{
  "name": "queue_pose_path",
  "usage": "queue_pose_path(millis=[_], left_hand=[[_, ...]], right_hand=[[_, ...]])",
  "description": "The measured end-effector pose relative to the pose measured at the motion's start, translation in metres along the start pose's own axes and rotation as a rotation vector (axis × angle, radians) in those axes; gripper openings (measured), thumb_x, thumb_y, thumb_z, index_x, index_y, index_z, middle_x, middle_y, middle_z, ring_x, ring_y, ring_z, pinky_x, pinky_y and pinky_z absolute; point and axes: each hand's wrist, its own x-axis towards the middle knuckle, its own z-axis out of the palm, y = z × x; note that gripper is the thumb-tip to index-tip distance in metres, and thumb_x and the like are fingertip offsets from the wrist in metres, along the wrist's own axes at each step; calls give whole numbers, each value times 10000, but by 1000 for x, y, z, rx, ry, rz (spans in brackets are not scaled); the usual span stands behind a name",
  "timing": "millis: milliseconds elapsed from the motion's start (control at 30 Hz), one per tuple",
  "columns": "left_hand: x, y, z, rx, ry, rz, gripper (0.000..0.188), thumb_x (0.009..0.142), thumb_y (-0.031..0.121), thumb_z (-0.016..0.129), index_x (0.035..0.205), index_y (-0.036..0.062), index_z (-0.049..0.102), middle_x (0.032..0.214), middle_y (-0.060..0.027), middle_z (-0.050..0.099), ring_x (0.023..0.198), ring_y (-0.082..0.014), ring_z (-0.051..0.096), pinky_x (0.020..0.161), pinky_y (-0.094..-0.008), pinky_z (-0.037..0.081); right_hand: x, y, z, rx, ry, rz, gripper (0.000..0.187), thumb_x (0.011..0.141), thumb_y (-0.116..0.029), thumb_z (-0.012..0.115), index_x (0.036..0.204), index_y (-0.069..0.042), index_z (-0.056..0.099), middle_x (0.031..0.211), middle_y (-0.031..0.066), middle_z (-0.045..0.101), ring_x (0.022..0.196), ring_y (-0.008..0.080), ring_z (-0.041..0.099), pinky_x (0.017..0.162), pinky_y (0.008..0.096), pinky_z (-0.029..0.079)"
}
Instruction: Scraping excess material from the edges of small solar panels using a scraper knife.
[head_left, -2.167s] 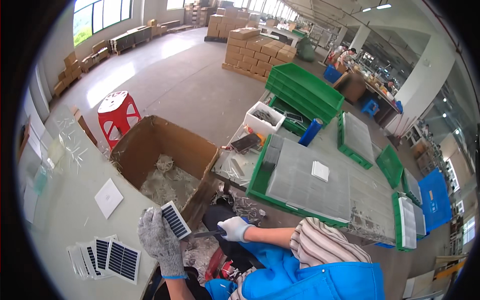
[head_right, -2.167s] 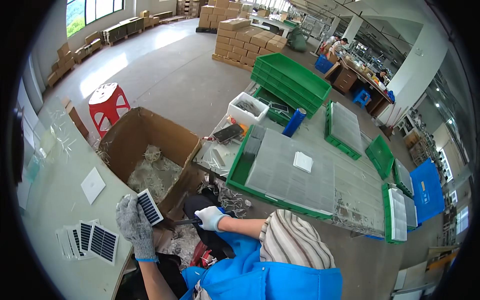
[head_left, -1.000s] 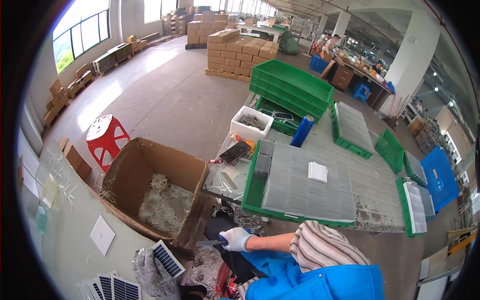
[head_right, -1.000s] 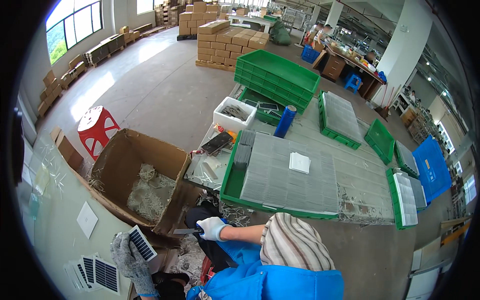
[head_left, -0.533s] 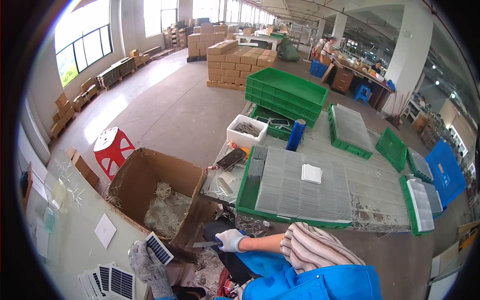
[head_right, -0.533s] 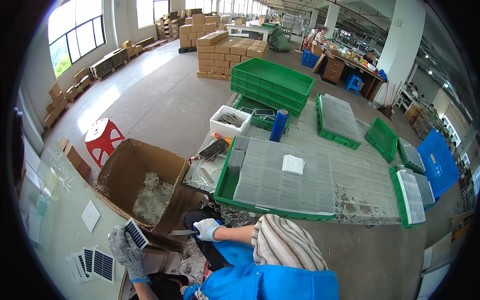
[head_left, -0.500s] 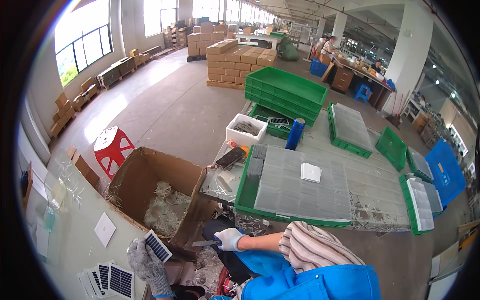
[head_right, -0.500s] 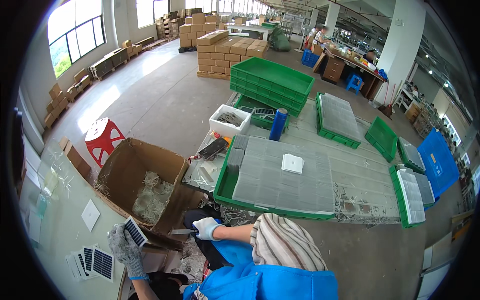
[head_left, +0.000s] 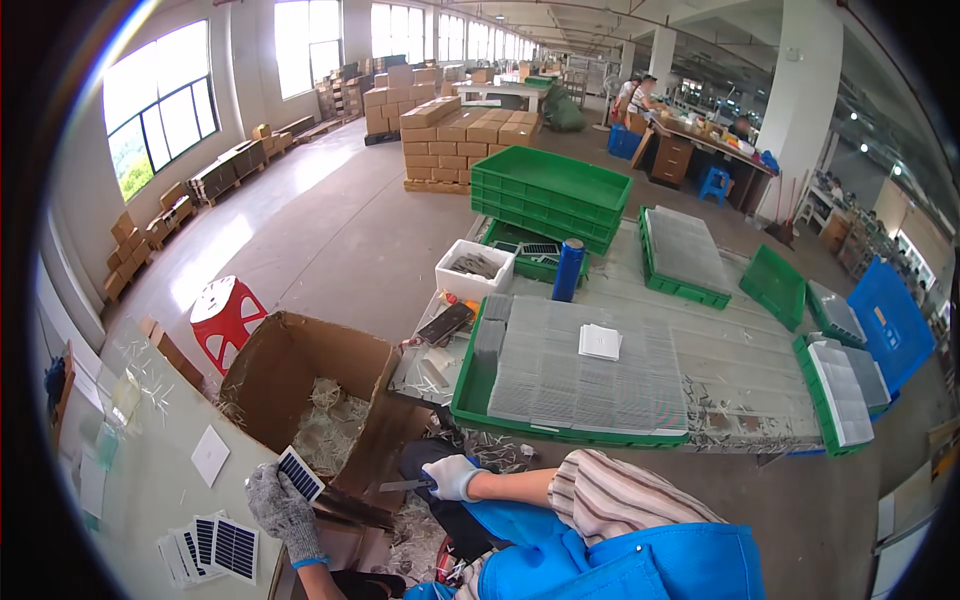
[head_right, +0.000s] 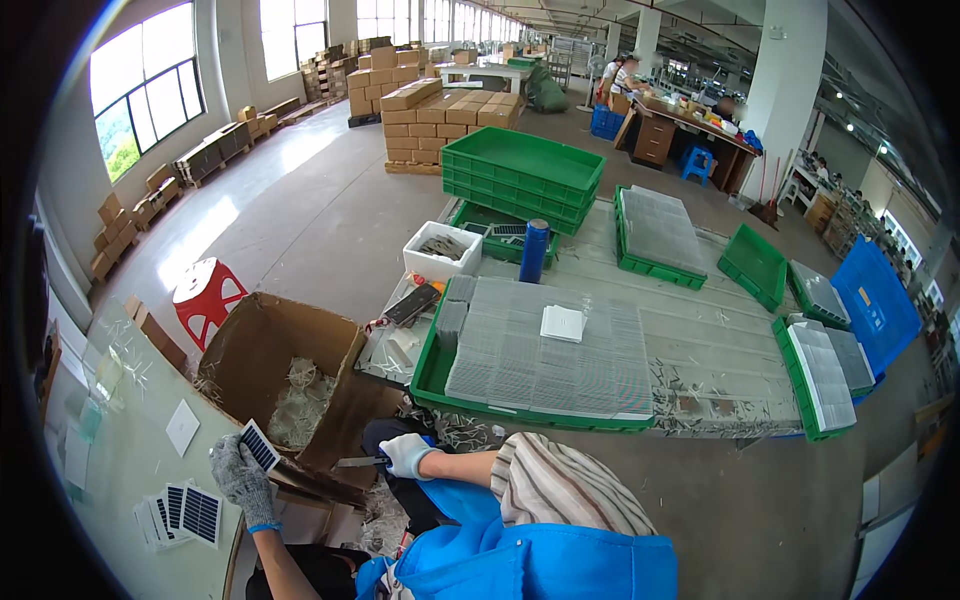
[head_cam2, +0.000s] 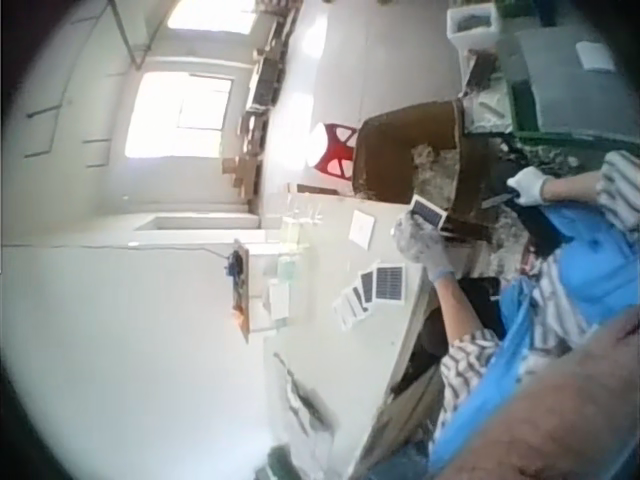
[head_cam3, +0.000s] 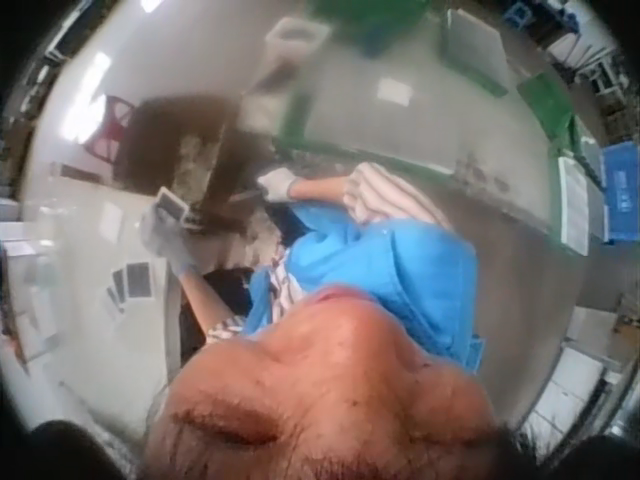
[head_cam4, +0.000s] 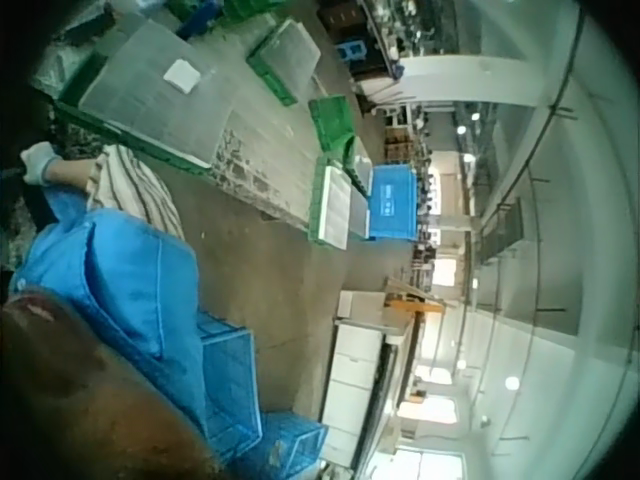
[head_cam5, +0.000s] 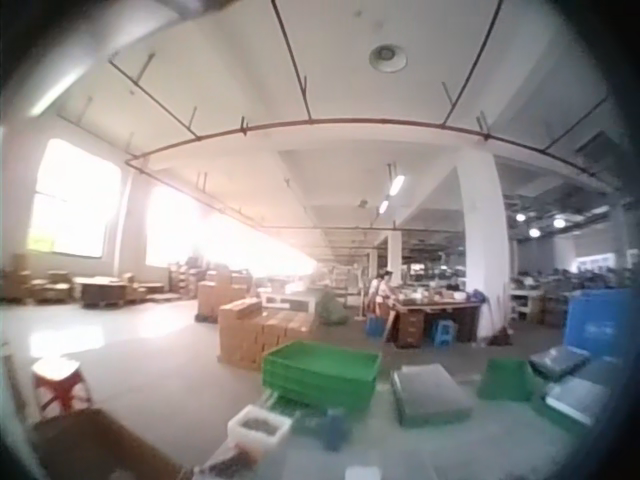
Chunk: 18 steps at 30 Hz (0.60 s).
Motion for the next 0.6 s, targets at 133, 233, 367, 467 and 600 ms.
queue_pose_path(millis=[133, 233, 367, 467, 600], left_hand=[[-1, -1, 1, -36, 71, 25, 151, 786, 81, 585, 928, 38, 618, 908, -142, 602, 901, -329, 554, 828, -429, 441], [-3, -4, 7, -14, 81, 40, 147, 789, 82, 584, 925, 38, 617, 911, -139, 604, 906, -328, 557, 831, -431, 441], [-5, -2, 4, -19, 7, 0, 137, 795, 88, 584, 919, 40, 616, 914, -133, 605, 899, -326, 562, 828, -433, 442], [-8, -9, 9, 6, 102, 32, 117, 812, 99, 580, 910, 48, 617, 915, -125, 604, 865, -324, 568, 810, -429, 449], [-4, -8, 7, -16, 59, 31, 110, 811, 74, 577, 903, 41, 629, 890, -141, 606, 869, -326, 572, 808, -417, 454]], right_hand=[[-4, -5, 3, 1, 7, -19, 300, 743, -283, 661, 946, -71, 605, 815, 183, 661, 788, 356, 652, 693, 452, 515], [-4, -9, 7, -1, 6, -24, 283, 741, -278, 659, 932, -72, 616, 821, 180, 663, 795, 350, 653, 701, 450, 516], [-1, -20, 13, -16, -47, -59, 270, 727, -271, 666, 915, -81, 633, 828, 166, 669, 802, 353, 654, 710, 453, 518], [-3, -25, 16, -11, -34, -72, 269, 708, -262, 680, 903, -82, 637, 820, 173, 667, 789, 357, 654, 704, 456, 518], [-6, -28, 22, -29, 8, -95, 274, 685, -255, 697, 887, -79, 639, 802, 177, 665, 771, 359, 655, 684, 451, 518]])
